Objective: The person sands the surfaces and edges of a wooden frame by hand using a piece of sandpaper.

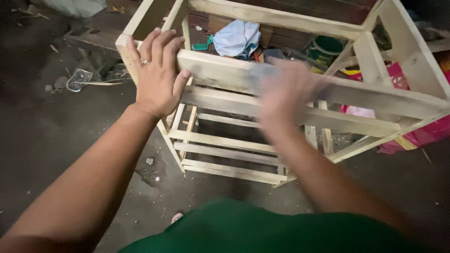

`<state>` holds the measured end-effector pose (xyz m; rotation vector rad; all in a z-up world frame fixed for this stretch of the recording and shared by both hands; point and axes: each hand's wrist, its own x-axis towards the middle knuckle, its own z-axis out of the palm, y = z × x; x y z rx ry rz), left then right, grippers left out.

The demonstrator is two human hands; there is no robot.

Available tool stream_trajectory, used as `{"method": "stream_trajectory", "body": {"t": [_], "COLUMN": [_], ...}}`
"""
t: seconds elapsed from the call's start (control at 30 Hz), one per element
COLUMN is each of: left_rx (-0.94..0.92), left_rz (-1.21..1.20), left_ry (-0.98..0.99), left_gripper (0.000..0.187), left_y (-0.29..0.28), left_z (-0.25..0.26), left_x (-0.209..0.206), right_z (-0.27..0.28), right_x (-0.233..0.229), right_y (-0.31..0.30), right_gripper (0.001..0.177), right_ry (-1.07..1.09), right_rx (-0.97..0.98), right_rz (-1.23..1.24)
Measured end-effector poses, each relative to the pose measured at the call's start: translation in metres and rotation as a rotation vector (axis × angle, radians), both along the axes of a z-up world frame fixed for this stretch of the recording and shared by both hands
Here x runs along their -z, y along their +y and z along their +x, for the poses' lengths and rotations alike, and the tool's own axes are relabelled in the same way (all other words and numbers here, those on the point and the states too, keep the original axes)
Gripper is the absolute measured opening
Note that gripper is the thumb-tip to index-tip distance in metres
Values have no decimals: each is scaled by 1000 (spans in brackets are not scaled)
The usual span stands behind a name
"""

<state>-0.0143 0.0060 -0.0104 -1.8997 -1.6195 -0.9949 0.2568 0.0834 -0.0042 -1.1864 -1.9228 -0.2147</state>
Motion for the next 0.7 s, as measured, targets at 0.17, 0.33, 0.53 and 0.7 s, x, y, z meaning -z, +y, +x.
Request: {"method": "stream_trajectory", "body": {"t": [0.17,0.33,0.53,0.7], "left_rx": [19,77,41,310], "left_rz": [-43,-41,-27,101], "left_ry": [-52,-83,-136,-342], "left_gripper": [56,55,56,65], "left_y": [-12,-14,-8,9], "left_z": [-4,-6,-1,53], "left_x": [-9,-10,-15,-20], "right_z": [-109,-52,-66,-90], "right_x": [-5,-16,-14,-34], "right_y": [-25,0,-6,11], "right_gripper": [58,56,49,73], "right_ry": [-181,-289,-284,29], "right_rx": [-345,-298,-252,-626], "right_rz": [112,32,90,-434]}}
